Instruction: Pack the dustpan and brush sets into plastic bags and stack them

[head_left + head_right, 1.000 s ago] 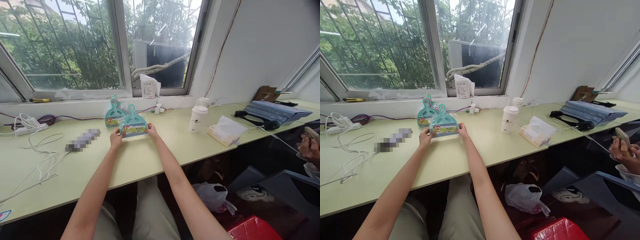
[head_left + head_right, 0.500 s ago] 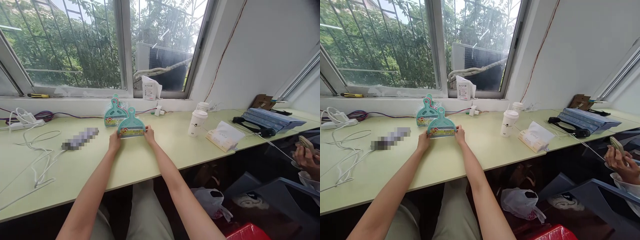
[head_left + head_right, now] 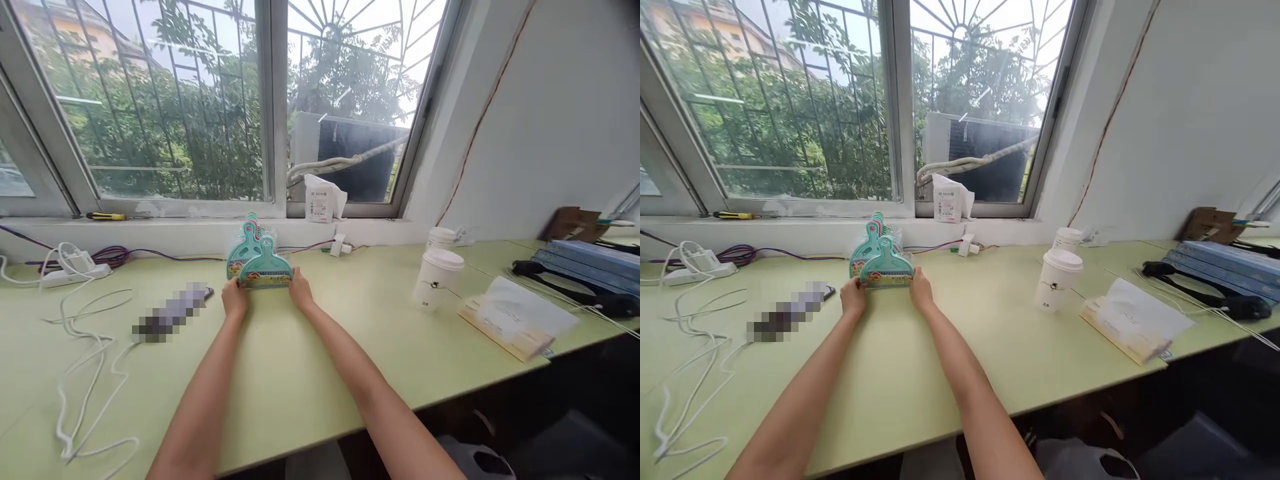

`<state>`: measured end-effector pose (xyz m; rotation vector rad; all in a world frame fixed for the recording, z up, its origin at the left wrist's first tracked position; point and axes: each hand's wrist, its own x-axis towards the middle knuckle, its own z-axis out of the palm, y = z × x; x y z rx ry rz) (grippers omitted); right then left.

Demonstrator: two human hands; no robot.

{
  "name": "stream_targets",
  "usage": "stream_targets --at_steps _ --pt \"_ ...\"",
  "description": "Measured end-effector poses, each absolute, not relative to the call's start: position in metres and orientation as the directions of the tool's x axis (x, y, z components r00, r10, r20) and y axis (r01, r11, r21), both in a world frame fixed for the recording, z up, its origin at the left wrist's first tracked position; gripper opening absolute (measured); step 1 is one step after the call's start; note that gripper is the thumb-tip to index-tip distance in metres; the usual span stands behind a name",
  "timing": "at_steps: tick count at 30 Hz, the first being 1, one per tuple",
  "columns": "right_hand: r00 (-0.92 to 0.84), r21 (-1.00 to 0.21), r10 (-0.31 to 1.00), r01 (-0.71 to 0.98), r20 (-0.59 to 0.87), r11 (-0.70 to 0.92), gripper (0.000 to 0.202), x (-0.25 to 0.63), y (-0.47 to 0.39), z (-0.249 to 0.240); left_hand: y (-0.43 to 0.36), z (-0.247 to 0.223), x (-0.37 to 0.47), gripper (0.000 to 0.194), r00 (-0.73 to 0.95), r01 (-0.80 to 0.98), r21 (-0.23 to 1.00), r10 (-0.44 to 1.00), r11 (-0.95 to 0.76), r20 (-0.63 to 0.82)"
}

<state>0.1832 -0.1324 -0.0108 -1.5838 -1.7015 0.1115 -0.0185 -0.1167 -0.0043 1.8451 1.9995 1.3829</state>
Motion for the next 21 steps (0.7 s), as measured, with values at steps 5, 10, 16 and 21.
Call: stream_targets --at_steps 5,10,16,21 --pt "-0.038 -0.466 0.798 0.795 0.601 0.388 0.063 0.156 -0.084 -0.013 -0.090 -0.010 -0.030 0.048 -0.538 0.600 0.792 0.673 -0.117 0.507" --pt "-0.092 -0.434 0.793 0.796 0.602 0.422 0.081 0.143 -0.046 -0.020 -0.064 -0.012 -0.030 0.044 -0.538 0.613 0.789 0.703 -0.053 0.465" --pt "-0.065 -0.558 0.836 0.716 0.544 0.419 0.083 0.147 -0.036 -0.023 -0.044 -0.013 -0.029 0.042 -0.468 0.627 0.778 0.776 -0.045 0.422" --pt "-0.081 -0.561 0.837 0.707 0.541 0.431 0.081 0.150 -0.040 -0.019 -0.045 -0.016 -0.031 0.043 -0.457 0.625 0.773 0.753 -0.107 0.474"
